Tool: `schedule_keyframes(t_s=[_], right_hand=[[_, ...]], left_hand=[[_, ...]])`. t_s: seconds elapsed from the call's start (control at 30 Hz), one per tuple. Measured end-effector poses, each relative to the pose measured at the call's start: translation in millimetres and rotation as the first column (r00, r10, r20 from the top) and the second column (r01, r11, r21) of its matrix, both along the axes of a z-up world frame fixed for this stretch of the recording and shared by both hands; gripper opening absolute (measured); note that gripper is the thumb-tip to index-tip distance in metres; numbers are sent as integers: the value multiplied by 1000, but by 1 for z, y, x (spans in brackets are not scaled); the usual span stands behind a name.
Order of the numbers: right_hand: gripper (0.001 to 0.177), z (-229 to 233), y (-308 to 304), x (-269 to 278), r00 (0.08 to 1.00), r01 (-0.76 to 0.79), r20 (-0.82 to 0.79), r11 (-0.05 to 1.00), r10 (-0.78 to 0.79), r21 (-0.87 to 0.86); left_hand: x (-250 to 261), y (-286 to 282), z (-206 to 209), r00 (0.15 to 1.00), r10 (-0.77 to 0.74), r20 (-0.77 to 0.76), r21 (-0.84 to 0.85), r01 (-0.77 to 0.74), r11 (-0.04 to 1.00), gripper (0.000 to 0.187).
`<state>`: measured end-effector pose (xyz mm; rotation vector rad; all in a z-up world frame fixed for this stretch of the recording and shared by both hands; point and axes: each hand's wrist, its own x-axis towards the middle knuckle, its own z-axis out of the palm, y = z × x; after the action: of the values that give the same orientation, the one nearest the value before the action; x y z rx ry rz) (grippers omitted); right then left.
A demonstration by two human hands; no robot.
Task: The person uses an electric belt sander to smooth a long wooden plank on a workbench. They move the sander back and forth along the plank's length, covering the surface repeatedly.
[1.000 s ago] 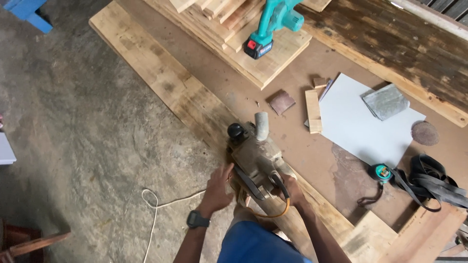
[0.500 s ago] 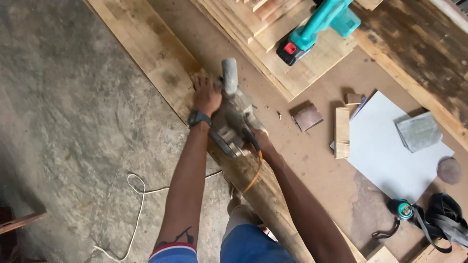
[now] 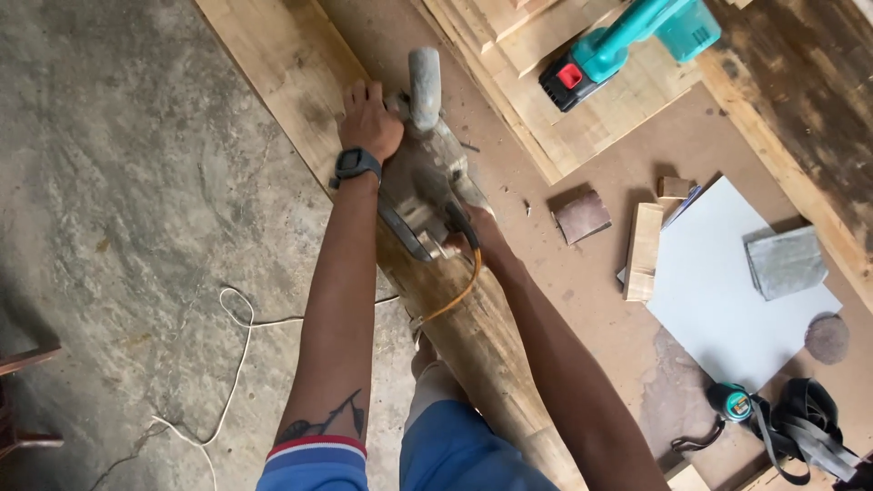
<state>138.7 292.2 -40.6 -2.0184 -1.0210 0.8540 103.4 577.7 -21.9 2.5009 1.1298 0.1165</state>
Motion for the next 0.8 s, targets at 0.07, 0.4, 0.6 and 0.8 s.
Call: schedule_keyframes(t_s=[0.07,0.4,0.6,0.8], right_hand=[[36,-4,-29,-5,1000,18,10,1000,-18,8],[28,12,-239,-70,982,77,-190,927,-7,366],[28,54,-314,-109,925,338,-125,928,-358,-154],[33,41,-299,-102,938,322,-124,946,-324,-33]], left_hand=[[-3,-15,5,999,-40,-27,-69,38,997,50],[-23,-177,12,942,-269,-203,-236,219,947,37],[-41,-271,-4,966,-198,-165,-233,157,960,38],[-38,-260,38,954,-166,-248,-333,77,940,30]])
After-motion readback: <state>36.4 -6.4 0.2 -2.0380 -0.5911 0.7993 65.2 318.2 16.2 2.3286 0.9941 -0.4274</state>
